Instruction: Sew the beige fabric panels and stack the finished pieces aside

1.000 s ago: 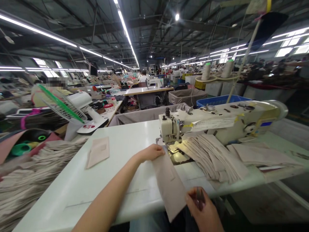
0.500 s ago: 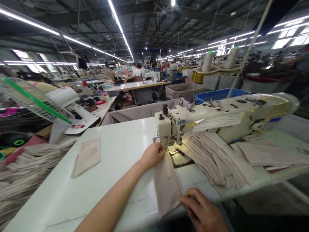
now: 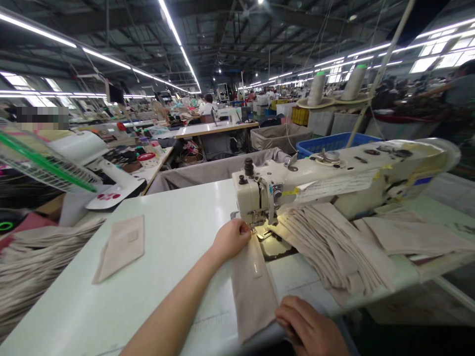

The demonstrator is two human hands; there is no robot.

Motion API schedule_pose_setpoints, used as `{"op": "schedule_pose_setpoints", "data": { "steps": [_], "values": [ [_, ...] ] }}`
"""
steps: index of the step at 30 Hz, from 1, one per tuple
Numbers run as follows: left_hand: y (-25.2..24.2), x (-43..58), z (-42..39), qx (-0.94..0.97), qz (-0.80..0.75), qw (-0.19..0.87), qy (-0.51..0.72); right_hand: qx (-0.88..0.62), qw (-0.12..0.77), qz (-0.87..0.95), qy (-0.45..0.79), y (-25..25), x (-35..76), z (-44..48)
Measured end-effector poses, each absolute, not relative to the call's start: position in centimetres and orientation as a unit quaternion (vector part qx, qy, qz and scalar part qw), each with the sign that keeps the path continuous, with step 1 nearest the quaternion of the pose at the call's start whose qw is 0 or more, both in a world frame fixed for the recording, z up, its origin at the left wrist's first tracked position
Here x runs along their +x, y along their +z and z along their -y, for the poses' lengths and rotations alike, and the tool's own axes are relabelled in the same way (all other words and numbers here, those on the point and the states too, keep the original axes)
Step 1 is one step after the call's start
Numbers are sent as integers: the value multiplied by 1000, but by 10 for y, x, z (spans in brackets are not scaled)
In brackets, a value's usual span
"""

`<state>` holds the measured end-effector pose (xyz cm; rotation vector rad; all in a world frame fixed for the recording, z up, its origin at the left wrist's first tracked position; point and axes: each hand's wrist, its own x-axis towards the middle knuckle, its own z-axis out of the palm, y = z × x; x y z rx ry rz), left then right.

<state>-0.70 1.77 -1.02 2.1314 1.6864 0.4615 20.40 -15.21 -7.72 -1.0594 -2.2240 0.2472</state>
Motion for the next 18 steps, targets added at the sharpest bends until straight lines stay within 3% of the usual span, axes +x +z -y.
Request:
{"op": "schedule_pose_setpoints", "data": {
  "steps": [15,18],
  "values": [
    [-7,-7,-19,752,-605,207,159,-411,308,852,102,-75,202,151],
    [-5,-7,-20,753,-606,206,154,-422,336,836,97,-80,198,151]
  ]
}}
